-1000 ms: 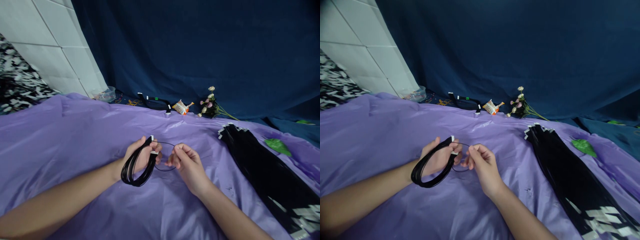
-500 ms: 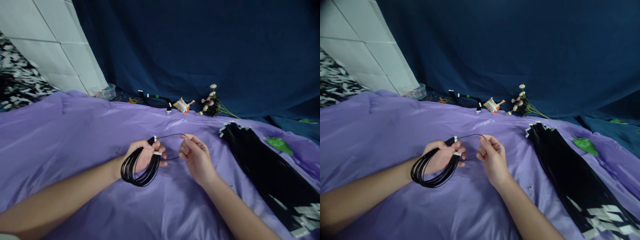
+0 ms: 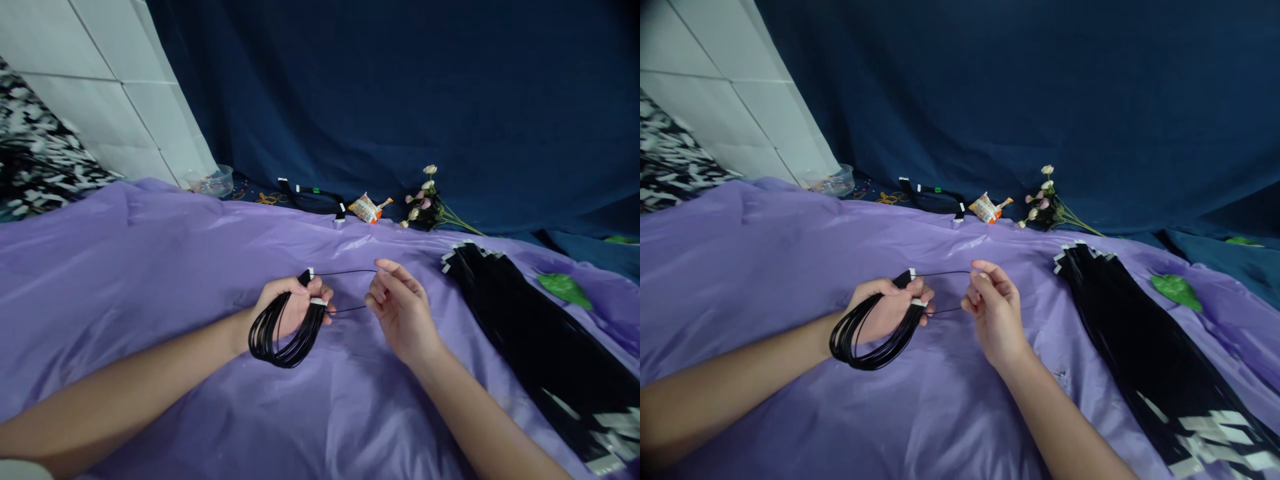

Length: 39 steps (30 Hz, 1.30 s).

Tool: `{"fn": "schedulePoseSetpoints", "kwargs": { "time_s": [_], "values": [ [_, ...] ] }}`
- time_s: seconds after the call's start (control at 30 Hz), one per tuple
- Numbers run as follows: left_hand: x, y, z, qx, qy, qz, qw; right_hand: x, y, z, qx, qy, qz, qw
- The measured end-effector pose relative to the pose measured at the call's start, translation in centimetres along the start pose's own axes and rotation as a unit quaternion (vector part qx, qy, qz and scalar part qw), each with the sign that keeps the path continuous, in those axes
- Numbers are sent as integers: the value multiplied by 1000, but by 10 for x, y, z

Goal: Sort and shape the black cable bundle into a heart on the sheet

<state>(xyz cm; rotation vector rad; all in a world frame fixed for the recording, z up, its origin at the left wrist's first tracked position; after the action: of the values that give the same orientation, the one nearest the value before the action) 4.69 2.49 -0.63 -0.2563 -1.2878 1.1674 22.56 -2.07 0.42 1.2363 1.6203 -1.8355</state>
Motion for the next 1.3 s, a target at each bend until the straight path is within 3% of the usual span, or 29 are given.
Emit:
{"fn": "schedulePoseSetpoints", "kwargs": {
  "time_s": [0.3, 0.57, 0.87, 1.07, 1.2, 1.3],
  "values": [
    [0, -3, 1, -1, -6, -16, 1000, -3, 0, -1, 30, 4, -40, 999],
    [-2, 9, -8, -50, -7, -19, 999, -4, -1, 0, 60, 23, -81, 995],
    [-1, 8, -5, -34, -23, -19, 999, -5, -1, 4, 69, 17, -86, 994],
    [2, 9, -7, -12, -46, -26, 999, -5, -1, 8, 24, 42, -27, 998],
    [4, 12, -7, 50, -83, 5, 995, -1, -8, 18, -44, 49, 52, 997],
    [3, 13, -6, 65, -78, 13, 995, 6, -15, 30, -106, 27, 92, 990]
  ]
}}
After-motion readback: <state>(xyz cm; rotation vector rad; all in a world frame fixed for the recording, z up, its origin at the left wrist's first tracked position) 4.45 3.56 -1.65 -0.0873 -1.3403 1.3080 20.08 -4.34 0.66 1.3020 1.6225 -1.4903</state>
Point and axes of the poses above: each hand's wrist, its own z-axis away from the middle knuckle, its own y-axis out of the back of the hand, x = y × z, the point moved 2 cm from there along -z, towards the middle knuckle, and after that the axes turned 11 degrees about y, right-handed, at the moved point
